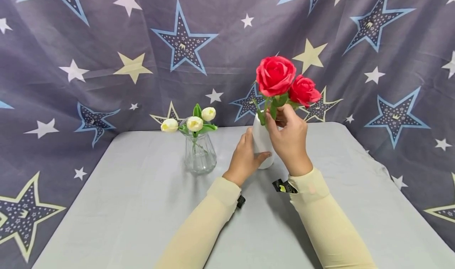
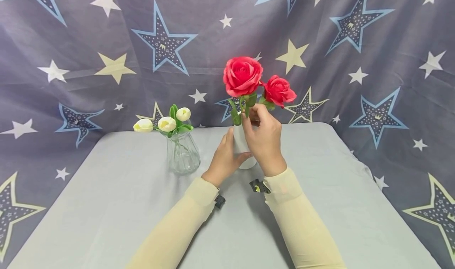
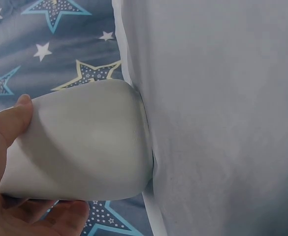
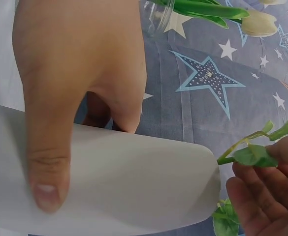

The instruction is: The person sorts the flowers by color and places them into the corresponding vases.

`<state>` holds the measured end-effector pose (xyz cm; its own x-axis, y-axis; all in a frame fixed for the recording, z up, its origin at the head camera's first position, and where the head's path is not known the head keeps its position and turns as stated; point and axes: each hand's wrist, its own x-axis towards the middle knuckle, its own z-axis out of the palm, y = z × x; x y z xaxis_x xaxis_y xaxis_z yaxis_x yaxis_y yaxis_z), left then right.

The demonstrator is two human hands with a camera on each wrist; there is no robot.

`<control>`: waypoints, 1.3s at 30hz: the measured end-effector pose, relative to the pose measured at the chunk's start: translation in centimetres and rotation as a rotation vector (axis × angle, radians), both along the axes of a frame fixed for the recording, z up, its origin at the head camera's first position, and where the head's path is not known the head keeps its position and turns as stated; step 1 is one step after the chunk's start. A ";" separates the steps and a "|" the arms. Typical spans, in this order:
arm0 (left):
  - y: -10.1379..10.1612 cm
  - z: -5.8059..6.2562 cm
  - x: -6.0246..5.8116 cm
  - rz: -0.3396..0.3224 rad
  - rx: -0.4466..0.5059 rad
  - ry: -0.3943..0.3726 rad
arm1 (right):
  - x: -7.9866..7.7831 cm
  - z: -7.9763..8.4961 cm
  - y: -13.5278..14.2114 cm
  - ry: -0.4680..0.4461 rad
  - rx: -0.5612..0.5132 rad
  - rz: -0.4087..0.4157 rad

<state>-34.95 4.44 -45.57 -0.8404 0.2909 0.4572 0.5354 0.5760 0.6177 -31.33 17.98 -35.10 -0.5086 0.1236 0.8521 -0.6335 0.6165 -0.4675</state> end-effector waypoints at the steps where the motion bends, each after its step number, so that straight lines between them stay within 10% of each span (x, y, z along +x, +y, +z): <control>1: 0.0 0.0 0.0 0.002 -0.001 0.002 | 0.0 0.0 0.0 0.000 0.004 0.005; 39: 0.4 -0.3 -0.6 0.005 -0.014 -0.074 | -0.1 -1.1 1.2 -0.109 0.144 -0.060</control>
<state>-35.52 4.79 -45.90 -0.8731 0.2930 0.3896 0.4859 0.5875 0.6471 -31.39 19.18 -36.17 -0.5945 0.0372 0.8032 -0.5439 0.7172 -0.4358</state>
